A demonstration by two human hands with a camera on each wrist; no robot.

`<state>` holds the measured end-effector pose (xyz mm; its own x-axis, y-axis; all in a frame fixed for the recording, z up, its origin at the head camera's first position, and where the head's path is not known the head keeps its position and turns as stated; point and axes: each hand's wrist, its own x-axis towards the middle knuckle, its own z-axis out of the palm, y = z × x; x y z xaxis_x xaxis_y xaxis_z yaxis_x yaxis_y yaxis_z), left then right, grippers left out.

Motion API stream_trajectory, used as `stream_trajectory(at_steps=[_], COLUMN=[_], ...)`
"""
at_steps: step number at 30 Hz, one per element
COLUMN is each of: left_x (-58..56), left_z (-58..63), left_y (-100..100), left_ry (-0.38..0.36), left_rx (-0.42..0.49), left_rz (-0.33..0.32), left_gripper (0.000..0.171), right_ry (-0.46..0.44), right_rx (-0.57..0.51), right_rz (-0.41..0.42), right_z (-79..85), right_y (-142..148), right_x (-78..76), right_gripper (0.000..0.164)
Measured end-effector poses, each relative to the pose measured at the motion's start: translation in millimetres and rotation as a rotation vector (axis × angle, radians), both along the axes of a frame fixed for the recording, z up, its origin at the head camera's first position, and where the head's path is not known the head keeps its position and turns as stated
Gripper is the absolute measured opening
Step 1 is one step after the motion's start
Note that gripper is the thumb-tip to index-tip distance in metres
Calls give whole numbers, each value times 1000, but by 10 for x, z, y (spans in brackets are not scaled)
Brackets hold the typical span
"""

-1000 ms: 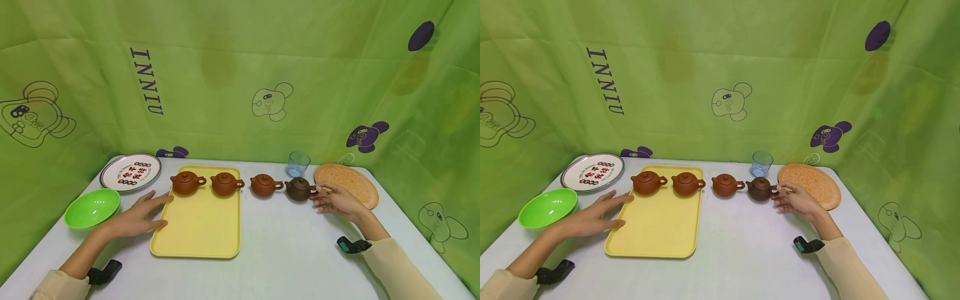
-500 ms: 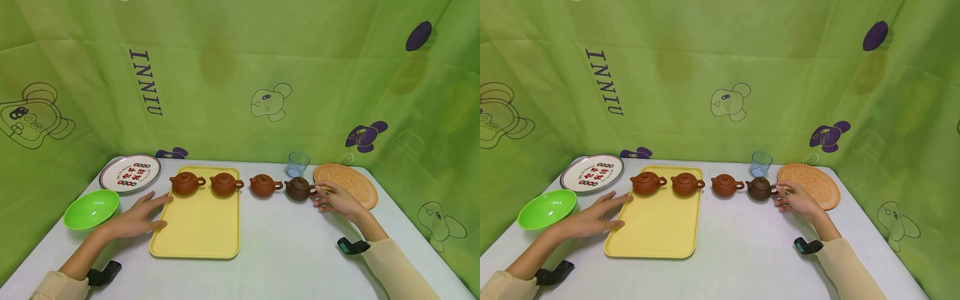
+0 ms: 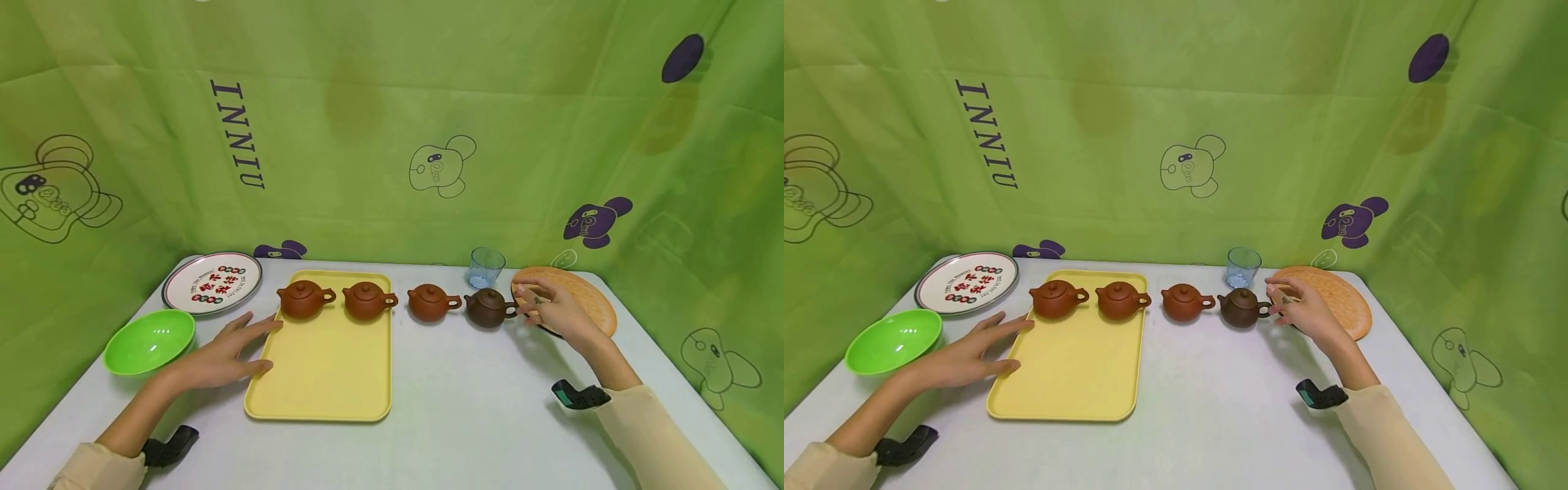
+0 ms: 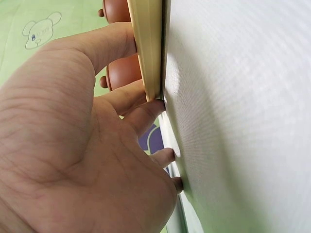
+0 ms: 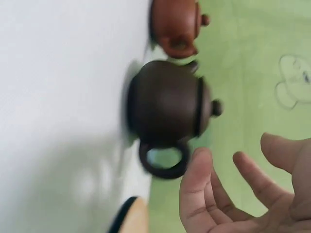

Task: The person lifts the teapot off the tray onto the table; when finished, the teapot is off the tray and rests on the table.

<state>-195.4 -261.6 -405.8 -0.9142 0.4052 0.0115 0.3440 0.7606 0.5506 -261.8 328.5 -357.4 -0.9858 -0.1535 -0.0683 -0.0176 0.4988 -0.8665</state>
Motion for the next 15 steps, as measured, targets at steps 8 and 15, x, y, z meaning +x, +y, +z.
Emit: stream_trajectory(at_steps=[8, 15], left_x=[12, 19], left_z=[20, 23], left_y=[0, 9], left_ry=[-9, -8], left_rx=[0, 2], left_rz=[2, -1], left_gripper=[71, 71], right_ry=[64, 59], right_rx=[25, 5], right_rz=[79, 118], right_z=[202, 226], right_y=[-305, -584], right_x=[28, -10], right_gripper=[51, 47])
